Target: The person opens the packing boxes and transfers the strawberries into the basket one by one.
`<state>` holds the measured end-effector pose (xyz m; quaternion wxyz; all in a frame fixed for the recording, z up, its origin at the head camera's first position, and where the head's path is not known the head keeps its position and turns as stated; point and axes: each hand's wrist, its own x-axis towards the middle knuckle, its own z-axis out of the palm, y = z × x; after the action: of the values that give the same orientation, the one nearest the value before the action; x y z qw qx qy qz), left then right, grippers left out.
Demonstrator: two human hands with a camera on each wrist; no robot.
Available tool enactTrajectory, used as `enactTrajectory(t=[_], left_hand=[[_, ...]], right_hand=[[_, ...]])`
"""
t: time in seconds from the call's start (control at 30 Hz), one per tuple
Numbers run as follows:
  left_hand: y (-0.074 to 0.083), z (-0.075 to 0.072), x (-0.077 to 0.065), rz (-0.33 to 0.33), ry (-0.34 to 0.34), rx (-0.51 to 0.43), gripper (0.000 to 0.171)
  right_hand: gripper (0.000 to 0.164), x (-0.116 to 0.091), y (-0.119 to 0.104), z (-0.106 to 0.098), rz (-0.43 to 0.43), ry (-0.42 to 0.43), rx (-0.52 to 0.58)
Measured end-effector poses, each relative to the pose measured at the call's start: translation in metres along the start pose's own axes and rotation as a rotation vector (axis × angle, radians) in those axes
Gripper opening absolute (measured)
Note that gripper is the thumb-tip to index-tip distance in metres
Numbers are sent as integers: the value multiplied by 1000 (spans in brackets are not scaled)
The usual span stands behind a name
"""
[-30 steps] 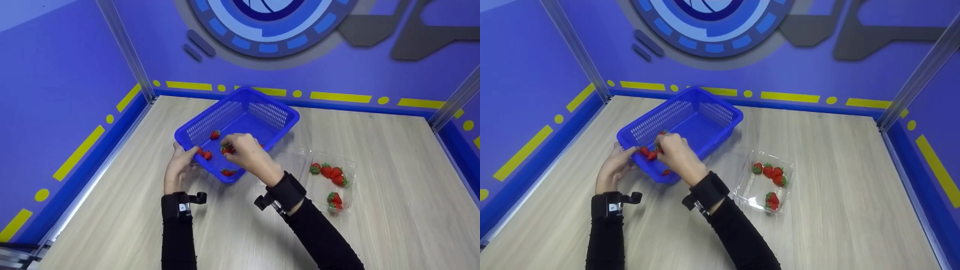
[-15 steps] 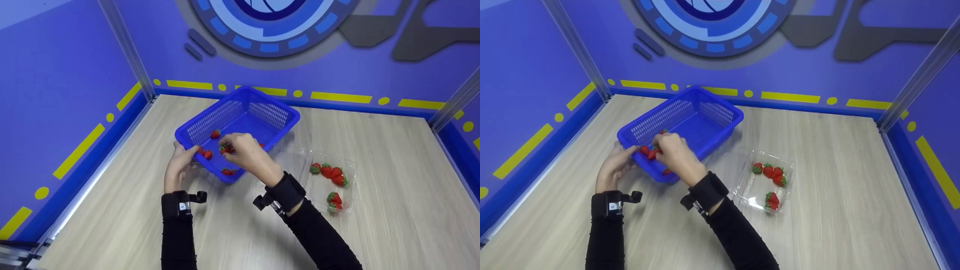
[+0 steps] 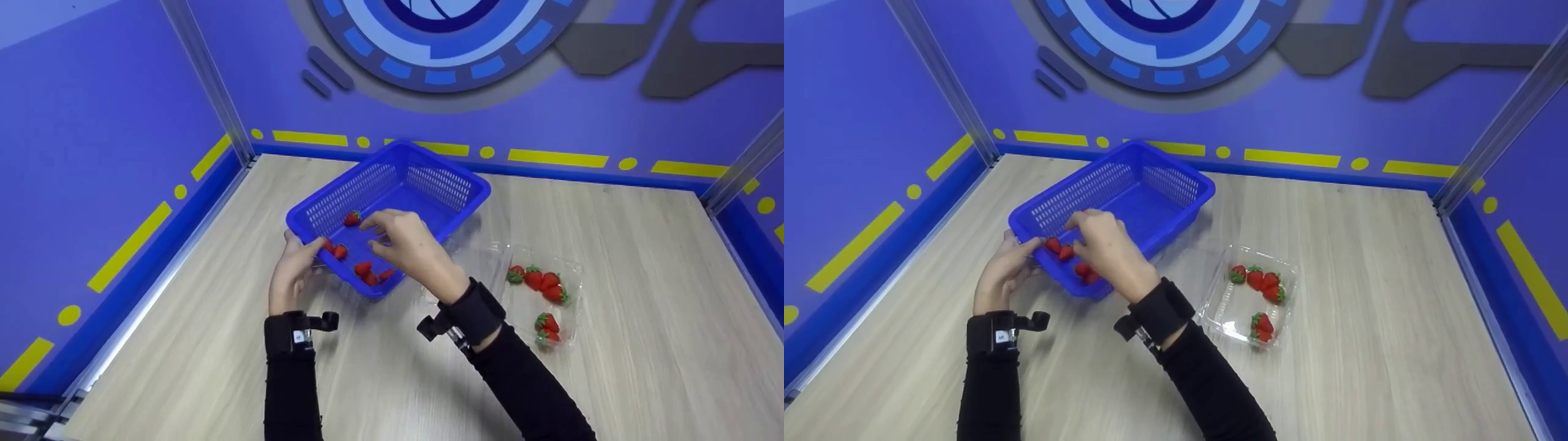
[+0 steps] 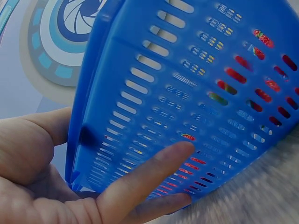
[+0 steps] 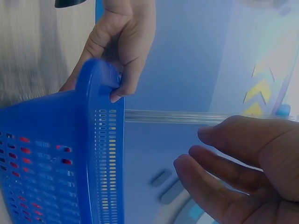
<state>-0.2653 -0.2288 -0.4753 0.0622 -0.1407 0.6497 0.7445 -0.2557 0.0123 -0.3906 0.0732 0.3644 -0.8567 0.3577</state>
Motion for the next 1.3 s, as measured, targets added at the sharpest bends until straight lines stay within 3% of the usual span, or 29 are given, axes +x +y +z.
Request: enactTrajectory(t=[0.33, 0.47, 0.57, 0.73, 0.83, 0.93, 1.1, 1.3], left_hand=[[-1, 0, 1, 30, 34, 34, 91], [-2, 1, 1, 27, 31, 20, 102], [-5, 3, 0, 34, 30, 21, 100], [-8, 1, -3, 42, 47, 44, 85], [-6, 0, -3, 34, 38, 34, 90], [-2, -1, -2, 29, 33, 24, 95], [1, -2, -1, 58, 24, 16, 89], [-1, 1, -1, 42, 28, 33, 87]], right_hand=[[22, -14, 10, -6, -10, 32, 16], [21, -38, 23, -14, -19, 53, 16], [20, -65, 38, -25, -1, 60, -9], [24, -120, 67, -47, 118, 43, -97], [27, -151, 81, -64, 218, 17, -159], [31, -174, 88, -83, 320, -63, -200], [34, -189, 93, -99, 403, -170, -230], [39, -194, 94, -95, 502, -281, -222]])
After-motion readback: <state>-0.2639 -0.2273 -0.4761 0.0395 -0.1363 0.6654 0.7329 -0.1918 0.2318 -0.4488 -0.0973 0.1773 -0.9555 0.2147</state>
